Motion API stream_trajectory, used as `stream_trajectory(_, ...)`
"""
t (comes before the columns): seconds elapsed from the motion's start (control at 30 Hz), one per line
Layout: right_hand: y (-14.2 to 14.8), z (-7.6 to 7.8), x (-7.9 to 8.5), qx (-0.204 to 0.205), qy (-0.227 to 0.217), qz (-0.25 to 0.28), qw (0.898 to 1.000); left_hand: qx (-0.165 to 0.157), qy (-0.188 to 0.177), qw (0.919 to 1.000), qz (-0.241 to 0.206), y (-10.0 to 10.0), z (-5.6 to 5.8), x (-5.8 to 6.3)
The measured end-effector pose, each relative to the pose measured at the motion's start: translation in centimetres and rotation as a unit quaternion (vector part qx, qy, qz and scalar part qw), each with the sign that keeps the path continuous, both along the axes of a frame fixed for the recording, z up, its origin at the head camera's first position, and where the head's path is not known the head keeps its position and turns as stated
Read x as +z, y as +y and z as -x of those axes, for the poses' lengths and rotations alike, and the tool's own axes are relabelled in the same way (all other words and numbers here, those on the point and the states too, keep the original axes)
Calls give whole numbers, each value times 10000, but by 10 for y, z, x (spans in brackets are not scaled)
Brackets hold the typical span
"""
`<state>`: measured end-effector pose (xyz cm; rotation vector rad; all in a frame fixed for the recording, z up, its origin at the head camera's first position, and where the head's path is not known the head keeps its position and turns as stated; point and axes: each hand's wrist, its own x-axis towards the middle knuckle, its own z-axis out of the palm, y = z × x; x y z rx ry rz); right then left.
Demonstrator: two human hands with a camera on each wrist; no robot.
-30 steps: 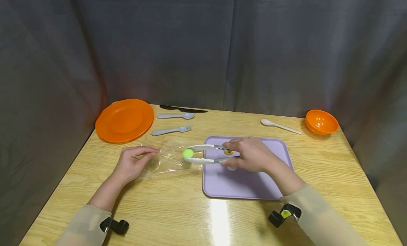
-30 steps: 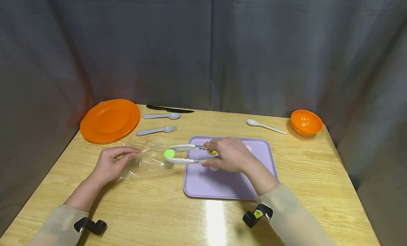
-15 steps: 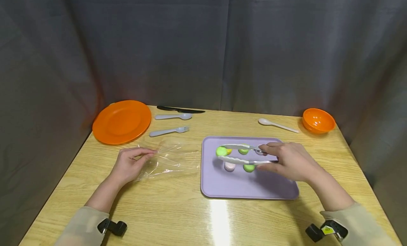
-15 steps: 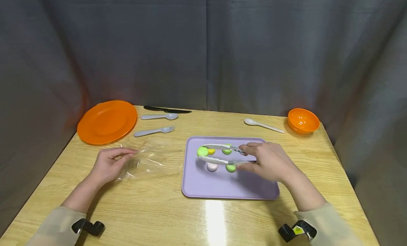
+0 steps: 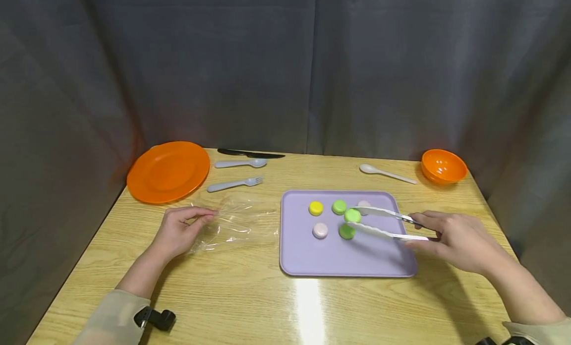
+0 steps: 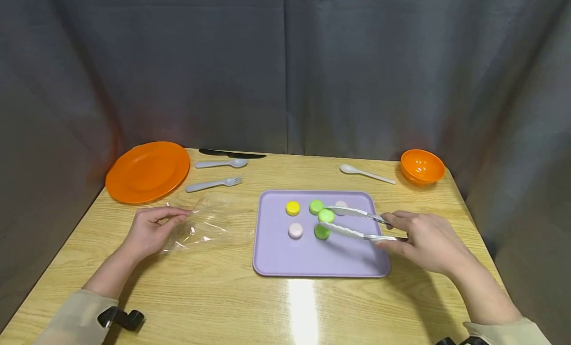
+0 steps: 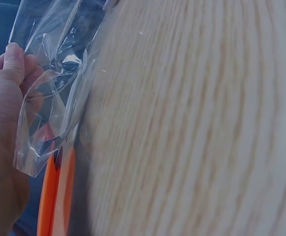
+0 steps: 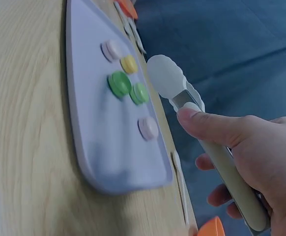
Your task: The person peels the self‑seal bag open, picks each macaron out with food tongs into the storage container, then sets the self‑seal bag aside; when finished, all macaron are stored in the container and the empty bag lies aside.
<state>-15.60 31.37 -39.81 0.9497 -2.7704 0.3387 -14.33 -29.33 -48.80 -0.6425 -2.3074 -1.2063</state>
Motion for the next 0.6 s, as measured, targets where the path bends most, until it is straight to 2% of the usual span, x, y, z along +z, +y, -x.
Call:
stream_trajectory(0.33,30,-11,-8,-411,-44,-122,9991,105,67,9999,65,2,-1,3)
stream_trajectory(0.6,40,-17,-21,-462,-96,-153,9988,47,49,10000,64,1,-1,4)
